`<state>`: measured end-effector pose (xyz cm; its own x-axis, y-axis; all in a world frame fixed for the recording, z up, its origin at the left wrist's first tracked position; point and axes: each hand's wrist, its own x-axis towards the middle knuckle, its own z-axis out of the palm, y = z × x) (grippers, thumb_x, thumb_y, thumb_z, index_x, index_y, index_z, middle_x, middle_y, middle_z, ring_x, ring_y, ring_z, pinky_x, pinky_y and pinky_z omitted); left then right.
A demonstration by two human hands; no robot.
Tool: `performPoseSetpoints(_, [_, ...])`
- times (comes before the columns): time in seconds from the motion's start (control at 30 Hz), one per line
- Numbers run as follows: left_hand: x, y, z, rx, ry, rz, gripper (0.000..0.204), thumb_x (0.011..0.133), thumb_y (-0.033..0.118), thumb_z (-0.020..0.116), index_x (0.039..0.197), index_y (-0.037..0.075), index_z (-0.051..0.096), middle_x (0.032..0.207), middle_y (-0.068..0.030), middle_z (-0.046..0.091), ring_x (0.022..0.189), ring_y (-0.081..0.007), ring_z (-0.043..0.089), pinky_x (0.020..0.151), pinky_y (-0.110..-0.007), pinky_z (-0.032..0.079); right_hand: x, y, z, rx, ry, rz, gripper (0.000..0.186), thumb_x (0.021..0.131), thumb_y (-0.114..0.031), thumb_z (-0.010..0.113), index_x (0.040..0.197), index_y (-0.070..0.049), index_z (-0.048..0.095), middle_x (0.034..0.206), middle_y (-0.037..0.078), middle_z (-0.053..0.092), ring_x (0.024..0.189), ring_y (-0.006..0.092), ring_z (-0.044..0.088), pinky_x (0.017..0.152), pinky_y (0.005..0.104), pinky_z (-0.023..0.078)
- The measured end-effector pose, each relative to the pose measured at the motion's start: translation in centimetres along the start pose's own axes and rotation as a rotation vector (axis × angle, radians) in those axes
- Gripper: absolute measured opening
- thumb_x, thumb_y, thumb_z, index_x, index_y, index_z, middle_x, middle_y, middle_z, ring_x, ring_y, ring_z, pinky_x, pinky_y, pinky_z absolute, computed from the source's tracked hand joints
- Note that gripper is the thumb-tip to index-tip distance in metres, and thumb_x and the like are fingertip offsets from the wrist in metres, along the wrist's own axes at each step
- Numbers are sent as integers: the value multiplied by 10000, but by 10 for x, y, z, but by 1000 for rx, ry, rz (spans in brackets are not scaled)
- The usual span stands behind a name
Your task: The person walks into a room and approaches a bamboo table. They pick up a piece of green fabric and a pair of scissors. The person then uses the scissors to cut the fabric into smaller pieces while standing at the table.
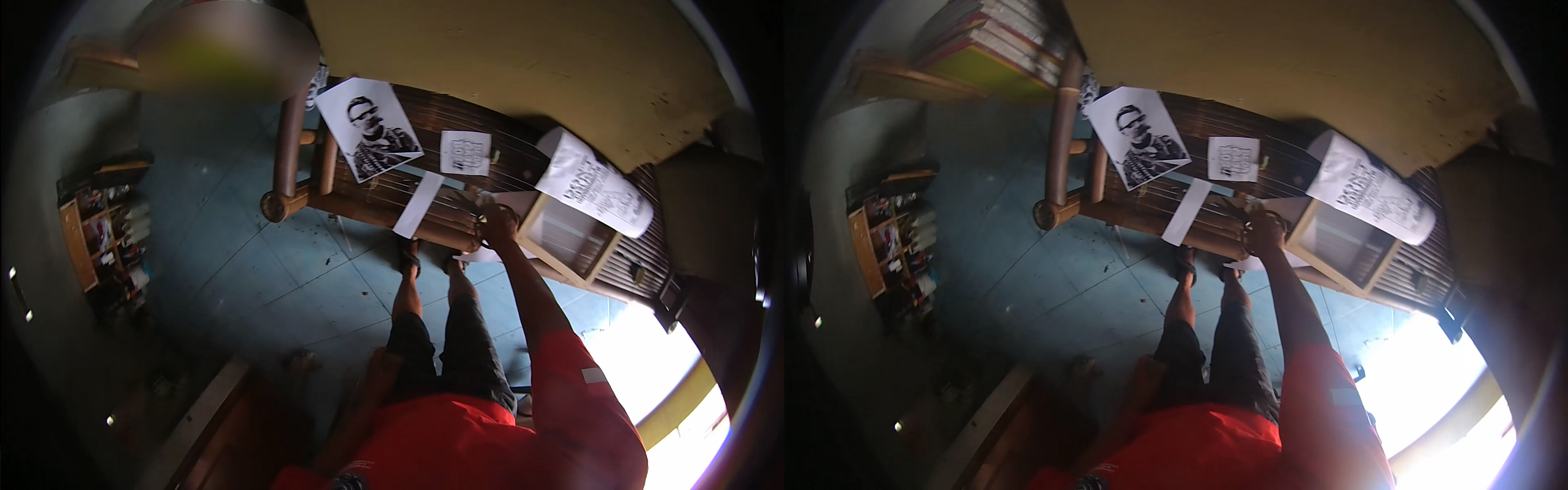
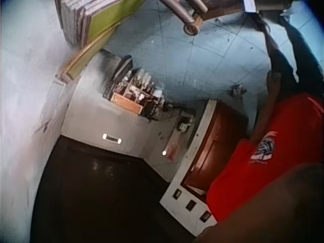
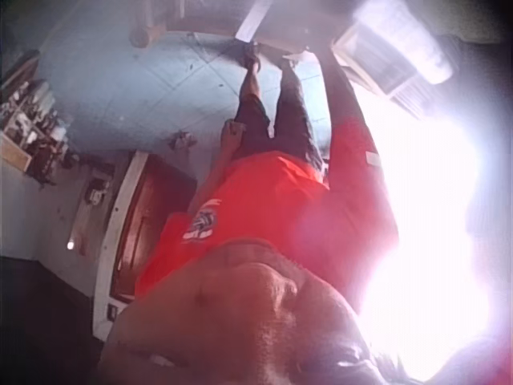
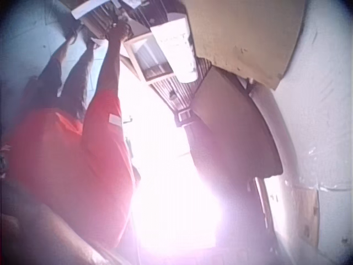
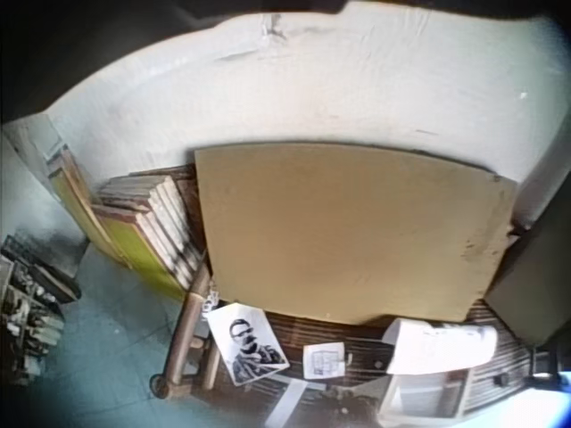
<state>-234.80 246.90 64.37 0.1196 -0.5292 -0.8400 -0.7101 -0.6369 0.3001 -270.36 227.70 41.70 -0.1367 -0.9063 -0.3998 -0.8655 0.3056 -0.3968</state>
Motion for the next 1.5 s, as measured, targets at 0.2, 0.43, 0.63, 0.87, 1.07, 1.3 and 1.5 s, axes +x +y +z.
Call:
performPoseSetpoints(0.2, [-10, -11, 10, -72, 107, -95, 483, 829, 312, 629, 1203, 42, 484, 1135, -217, 552, 1079, -355, 536, 916, -404, 424, 33, -7, 12, -187, -245, 41, 260, 843, -129, 529, 1099, -112, 567, 1092, 132, 584, 1070, 286, 556, 889, 424, 467])
performPoseSetpoints(0.43, [-15, -46, -23, -250, 203, -94, 435, 847, 260, 627, 1195, 43, 480, 1144, -187, 546, 1077, -314, 533, 919, -385, 417, 36, -18, 19, -94, -218, 146, 366, 863, -187, 520, 1214, -101, 464, 1242, 191, 481, 1145, 370, 506, 923, 475, 440])
performPoseSetpoints(0.63, [-14, -94, -125, -355, 413, -74, 383, 872, 211, 605, 1178, 17, 481, 1108, -144, 544, 1020, -257, 531, 897, -359, 422, 6, -42, 29, -144, -173, 218, 822, 770, -248, 660, 1433, -98, 199, 1373, 234, 377, 1214, 418, 434, 984, 473, 406])
performPoseSetpoints(0.87, [35, -221, -260, -545, 453, -57, 370, 881, 214, 599, 1161, 0, 489, 1100, -137, 551, 1004, -245, 538, 885, -348, 425, -51, -145, -5, -36, -225, -51, 562, 748, -331, 691, 1176, 1, 542, 1107, 237, 596, 1057, 395, 554, 893, 460, 454])
performPoseSetpoints(1.07, [110, -286, -453, -685, 499, -53, 386, 868, 253, 615, 1157, 25, 499, 1098, -141, 550, 1010, -246, 530, 876, -352, 431, -91, -332, 47, 68, -262, 89, 470, 764, -321, 691, 1139, -62, 576, 1021, 177, 652, 908, 274, 648, 797, 378, 514])
performPoseSetpoints(1.3, [183, -305, -561, -332, 183, -40, 455, 834, 322, 642, 1165, 46, 497, 1080, -183, 577, 982, -283, 566, 834, -364, 456, -22, -631, 31, 345, -325, -116, 569, 792, -312, 674, 1292, -120, 483, 1154, 138, 597, 987, 265, 614, 857, 388, 481])
performPoseSetpoints(1.5, [271, -242, -601, -187, 263, 4, 461, 806, 282, 674, 1163, 47, 499, 1072, -200, 586, 983, -350, 576, 850, -396, 458, 172, -663, 135, 231, -211, -117, 589, 782, -333, 677, 1285, -102, 474, 1144, 190, 573, 1083, 333, 551, 910, 429, 445])
